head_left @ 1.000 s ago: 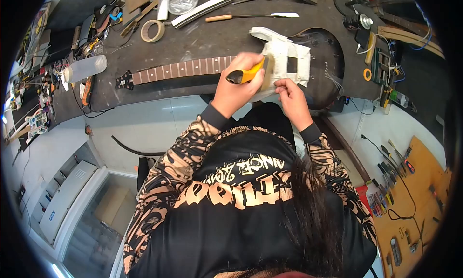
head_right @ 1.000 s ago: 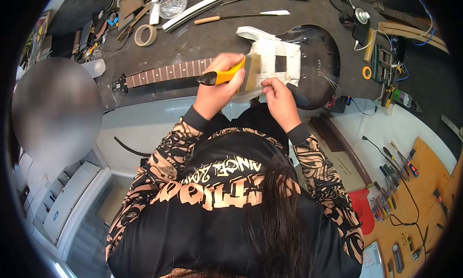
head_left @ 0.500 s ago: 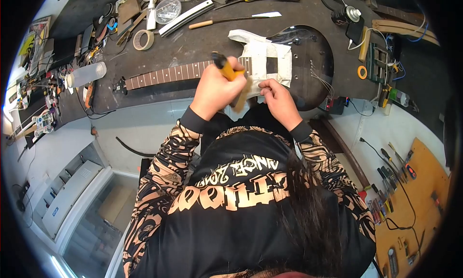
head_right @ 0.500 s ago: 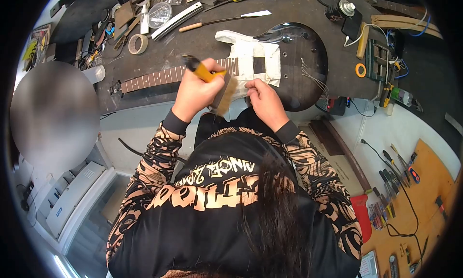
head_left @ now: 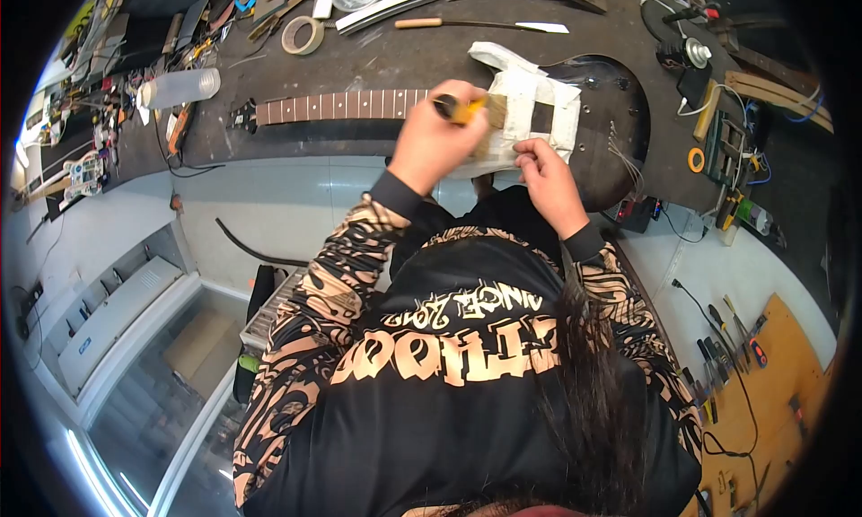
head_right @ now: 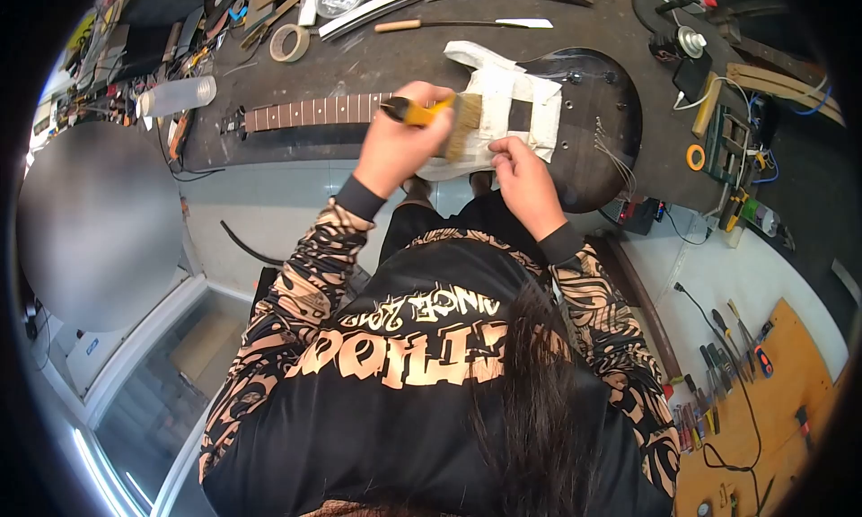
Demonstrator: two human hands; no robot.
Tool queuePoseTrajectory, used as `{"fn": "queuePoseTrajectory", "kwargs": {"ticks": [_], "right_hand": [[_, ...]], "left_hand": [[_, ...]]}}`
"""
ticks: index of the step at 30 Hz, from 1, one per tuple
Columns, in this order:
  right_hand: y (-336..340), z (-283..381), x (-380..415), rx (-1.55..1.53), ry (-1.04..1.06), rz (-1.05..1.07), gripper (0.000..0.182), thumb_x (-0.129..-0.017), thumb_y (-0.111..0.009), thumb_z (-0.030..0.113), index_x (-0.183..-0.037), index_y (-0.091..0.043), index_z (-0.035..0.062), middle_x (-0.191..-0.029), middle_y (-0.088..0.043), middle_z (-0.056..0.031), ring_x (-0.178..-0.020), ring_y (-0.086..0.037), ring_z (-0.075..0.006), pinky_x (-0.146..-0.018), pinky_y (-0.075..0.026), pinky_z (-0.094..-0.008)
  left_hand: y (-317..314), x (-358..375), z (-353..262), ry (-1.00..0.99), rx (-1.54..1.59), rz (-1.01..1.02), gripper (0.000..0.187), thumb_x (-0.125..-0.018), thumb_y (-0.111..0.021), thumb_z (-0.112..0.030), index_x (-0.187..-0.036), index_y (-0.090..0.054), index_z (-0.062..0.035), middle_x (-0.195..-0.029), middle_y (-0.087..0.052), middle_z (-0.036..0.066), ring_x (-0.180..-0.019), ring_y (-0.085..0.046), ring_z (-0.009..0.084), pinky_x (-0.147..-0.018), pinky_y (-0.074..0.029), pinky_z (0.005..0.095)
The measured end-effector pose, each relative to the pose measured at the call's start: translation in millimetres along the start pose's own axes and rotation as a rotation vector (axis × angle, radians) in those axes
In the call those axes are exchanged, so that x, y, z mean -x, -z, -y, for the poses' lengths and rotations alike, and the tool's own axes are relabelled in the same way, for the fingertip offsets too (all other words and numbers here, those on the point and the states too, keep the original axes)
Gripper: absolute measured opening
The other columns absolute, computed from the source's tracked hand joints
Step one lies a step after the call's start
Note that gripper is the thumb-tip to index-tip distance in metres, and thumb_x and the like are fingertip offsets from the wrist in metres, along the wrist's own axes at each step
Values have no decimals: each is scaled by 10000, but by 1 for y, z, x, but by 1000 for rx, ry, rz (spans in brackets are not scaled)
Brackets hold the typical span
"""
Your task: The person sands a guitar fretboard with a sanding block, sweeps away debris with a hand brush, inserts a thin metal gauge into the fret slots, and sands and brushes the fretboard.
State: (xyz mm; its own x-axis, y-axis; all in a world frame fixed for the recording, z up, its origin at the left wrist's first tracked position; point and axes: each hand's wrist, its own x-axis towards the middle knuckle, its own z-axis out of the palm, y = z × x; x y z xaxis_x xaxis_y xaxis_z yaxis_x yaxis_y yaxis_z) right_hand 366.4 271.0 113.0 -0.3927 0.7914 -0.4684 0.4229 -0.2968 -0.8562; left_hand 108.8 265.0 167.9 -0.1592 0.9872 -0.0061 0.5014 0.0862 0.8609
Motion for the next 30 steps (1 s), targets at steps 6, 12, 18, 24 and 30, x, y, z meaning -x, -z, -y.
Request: {"fn": "queuePoseTrajectory", "kwargs": {"ticks": [6,12,18,24,30], "right_hand": [[7,-1,-10,3,44,-2,204,-1192,-619,58,-1350,-730,-7,-1090,-771,-55,-883,-713,-114,-824,-597,-297],[4,1,-27,2,-10,26,231,-1178,-611,85,-1349,-735,-7,-1065,-809,-95,-910,-757,-155,-855,-622,-334],[-3,20,-29,143,60,16,216,-1162,-638,81,-1331,-737,-11,-1105,-799,-140,-919,-766,-202,-875,-620,-372],[-10,25,-22,333,338,-56,225,-1092,-659,9,-1307,-722,-8,-1245,-716,-208,-1105,-743,-363,-1007,-597,-457],[-26,30,-23,584,559,-178,398,-988,-690,-44,-1382,-691,13,-1350,-661,-203,-1320,-640,-436,-1165,-515,-537]], "left_hand": [[107,35,61,132,-454,-410,218,-1025,-764,-113,-1222,-829,-48,-1161,-848,185,-1040,-853,340,-913,-675,431],[-9,13,-5,-59,25,-200,246,-1036,-803,-168,-1264,-834,-80,-1189,-847,156,-1059,-842,335,-939,-660,406],[58,25,28,169,-40,-164,304,-1097,-788,-209,-1365,-828,-72,-1194,-870,118,-1044,-836,204,-927,-656,361],[173,59,88,157,-643,-616,263,-1007,-794,-71,-1257,-874,-90,-1207,-871,120,-1054,-849,292,-942,-674,409],[7,40,22,47,232,-245,306,-995,-874,-168,-1289,-868,-80,-1184,-881,150,-1106,-853,269,-992,-649,375]]}}
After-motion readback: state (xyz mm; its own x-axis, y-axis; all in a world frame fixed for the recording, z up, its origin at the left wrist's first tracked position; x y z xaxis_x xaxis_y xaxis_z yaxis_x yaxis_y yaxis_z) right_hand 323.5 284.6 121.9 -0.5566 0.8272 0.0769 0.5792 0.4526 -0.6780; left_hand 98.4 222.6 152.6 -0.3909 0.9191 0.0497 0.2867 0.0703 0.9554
